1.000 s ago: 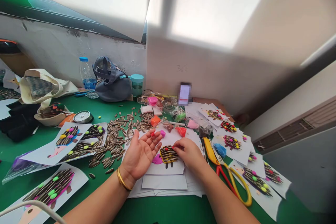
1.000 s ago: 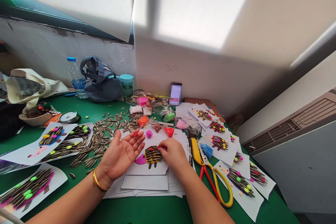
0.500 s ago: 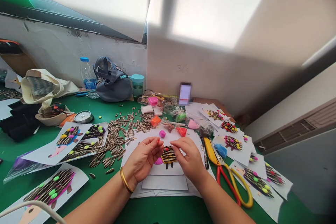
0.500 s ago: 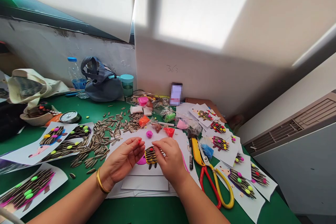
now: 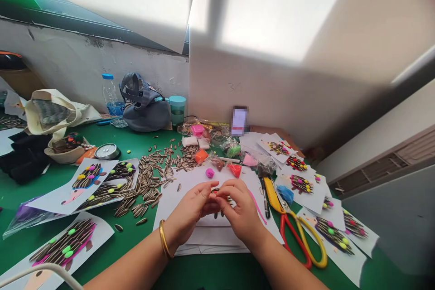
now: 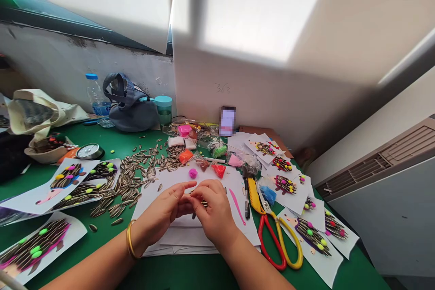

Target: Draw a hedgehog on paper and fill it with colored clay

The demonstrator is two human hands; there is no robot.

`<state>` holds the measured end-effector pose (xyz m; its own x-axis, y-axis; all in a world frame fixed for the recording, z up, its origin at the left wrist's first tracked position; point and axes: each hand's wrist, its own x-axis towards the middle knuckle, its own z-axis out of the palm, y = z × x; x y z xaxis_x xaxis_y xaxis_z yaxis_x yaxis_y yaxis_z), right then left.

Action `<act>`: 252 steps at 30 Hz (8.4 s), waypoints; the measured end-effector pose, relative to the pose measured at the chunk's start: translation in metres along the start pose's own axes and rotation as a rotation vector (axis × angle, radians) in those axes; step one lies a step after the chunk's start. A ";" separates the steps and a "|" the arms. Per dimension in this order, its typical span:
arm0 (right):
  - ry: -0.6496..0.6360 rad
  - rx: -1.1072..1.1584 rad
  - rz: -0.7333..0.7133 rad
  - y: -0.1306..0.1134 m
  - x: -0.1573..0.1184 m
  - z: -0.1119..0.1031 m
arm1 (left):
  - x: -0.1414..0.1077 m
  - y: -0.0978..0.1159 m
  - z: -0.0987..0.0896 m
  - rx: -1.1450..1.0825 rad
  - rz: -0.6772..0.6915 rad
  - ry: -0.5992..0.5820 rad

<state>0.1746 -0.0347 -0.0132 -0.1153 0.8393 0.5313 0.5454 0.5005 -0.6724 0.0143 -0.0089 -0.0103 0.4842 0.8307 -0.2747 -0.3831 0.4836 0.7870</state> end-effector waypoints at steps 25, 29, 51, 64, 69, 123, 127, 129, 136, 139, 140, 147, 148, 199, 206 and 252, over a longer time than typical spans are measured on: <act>-0.176 -0.455 -0.412 -0.013 -0.007 0.015 | 0.000 0.014 -0.009 -0.709 -0.042 -0.130; -0.183 -0.474 -0.433 -0.013 -0.007 0.016 | 0.000 0.011 -0.006 -0.694 -0.108 -0.150; -0.231 -0.479 -0.403 -0.008 -0.006 0.015 | 0.001 0.014 -0.010 -0.678 -0.063 -0.133; -0.301 -0.401 -0.470 -0.009 -0.004 0.010 | 0.002 0.014 -0.012 -0.674 -0.029 -0.091; -0.295 -0.448 -0.434 -0.010 -0.003 0.012 | 0.002 0.013 -0.013 -0.657 -0.060 -0.114; -0.332 -0.385 0.132 0.042 0.003 -0.001 | 0.013 0.025 -0.025 -0.465 0.152 0.168; -0.337 -0.390 0.115 0.043 0.003 0.001 | 0.014 0.026 -0.024 -0.473 0.154 0.170; -0.333 -0.384 0.116 0.044 0.003 0.002 | 0.014 0.026 -0.023 -0.473 0.152 0.174; -0.336 -0.369 0.125 0.043 0.003 0.001 | 0.014 0.026 -0.023 -0.473 0.150 0.193; -0.341 -0.378 0.122 0.042 0.003 0.000 | 0.014 0.027 -0.023 -0.472 0.147 0.204; -0.339 -0.377 0.121 0.042 0.003 0.000 | 0.014 0.027 -0.023 -0.472 0.145 0.207; -0.347 -0.394 0.133 0.040 0.003 0.003 | 0.014 0.026 -0.023 -0.461 0.143 0.210; -0.349 -0.398 0.132 0.039 0.003 0.004 | 0.014 0.026 -0.024 -0.460 0.144 0.209; -0.259 -0.873 0.222 0.104 0.132 -0.037 | 0.027 0.006 -0.035 -0.276 0.159 0.361; -0.287 -0.785 0.060 0.092 0.152 -0.019 | 0.028 0.003 -0.037 -0.245 0.174 0.355; -0.032 0.113 -0.022 0.014 0.001 -0.008 | -0.003 0.015 -0.004 0.428 0.309 0.018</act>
<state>0.1887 -0.0287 -0.0174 -0.1533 0.8333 0.5312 0.4452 0.5381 -0.7157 0.0036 -0.0031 0.0004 0.3848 0.9230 -0.0010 -0.1481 0.0629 0.9870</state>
